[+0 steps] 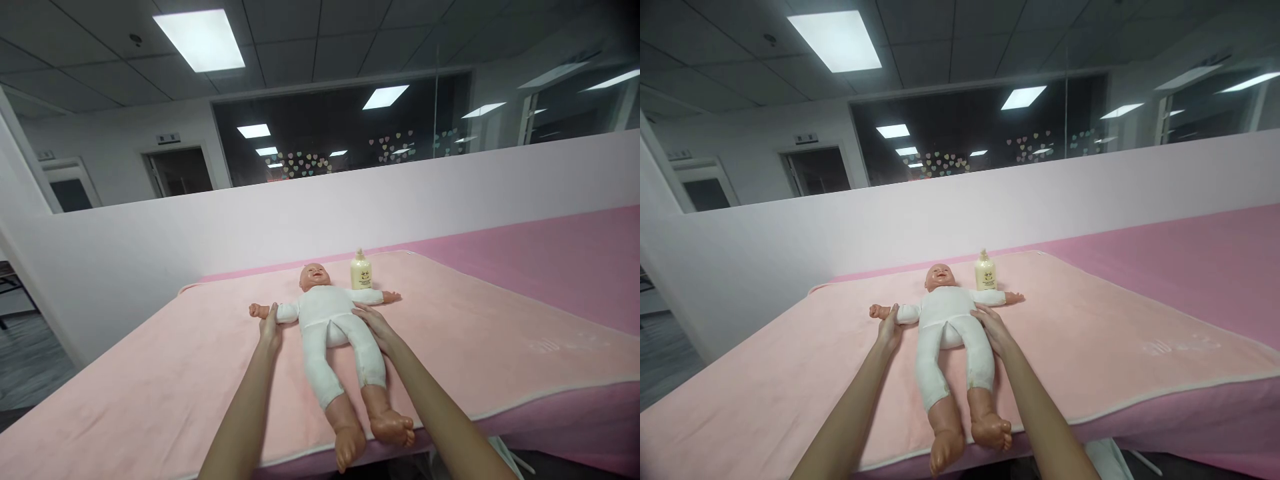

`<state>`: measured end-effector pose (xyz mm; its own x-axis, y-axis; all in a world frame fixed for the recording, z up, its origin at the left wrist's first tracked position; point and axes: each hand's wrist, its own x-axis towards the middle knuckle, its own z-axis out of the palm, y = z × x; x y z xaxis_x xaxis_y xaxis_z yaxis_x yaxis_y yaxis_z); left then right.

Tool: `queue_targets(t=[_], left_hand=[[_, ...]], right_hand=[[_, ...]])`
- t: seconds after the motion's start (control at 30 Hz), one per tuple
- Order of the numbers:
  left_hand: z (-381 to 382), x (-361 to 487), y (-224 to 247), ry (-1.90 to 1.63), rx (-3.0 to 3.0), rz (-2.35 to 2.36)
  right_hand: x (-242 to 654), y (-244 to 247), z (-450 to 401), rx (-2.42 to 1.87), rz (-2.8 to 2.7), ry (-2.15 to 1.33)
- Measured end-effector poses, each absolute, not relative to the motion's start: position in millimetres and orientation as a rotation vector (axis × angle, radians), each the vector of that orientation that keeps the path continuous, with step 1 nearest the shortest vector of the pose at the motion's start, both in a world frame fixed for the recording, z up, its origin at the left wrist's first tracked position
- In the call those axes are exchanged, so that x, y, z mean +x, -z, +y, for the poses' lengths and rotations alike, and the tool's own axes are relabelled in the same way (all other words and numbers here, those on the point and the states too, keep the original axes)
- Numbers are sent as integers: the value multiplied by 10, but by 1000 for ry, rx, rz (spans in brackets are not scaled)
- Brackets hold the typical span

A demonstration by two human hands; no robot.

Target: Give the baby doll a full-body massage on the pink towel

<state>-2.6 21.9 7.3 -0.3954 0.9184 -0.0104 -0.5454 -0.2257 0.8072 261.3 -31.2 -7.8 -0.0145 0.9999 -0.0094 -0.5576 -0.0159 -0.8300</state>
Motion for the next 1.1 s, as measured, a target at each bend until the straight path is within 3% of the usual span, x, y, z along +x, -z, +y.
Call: queue_targets(t=[1.1], left_hand=[[242,-60,-20,-1775,713,977]], right_hand=[[2601,34,-358,-782,-822,-1422]])
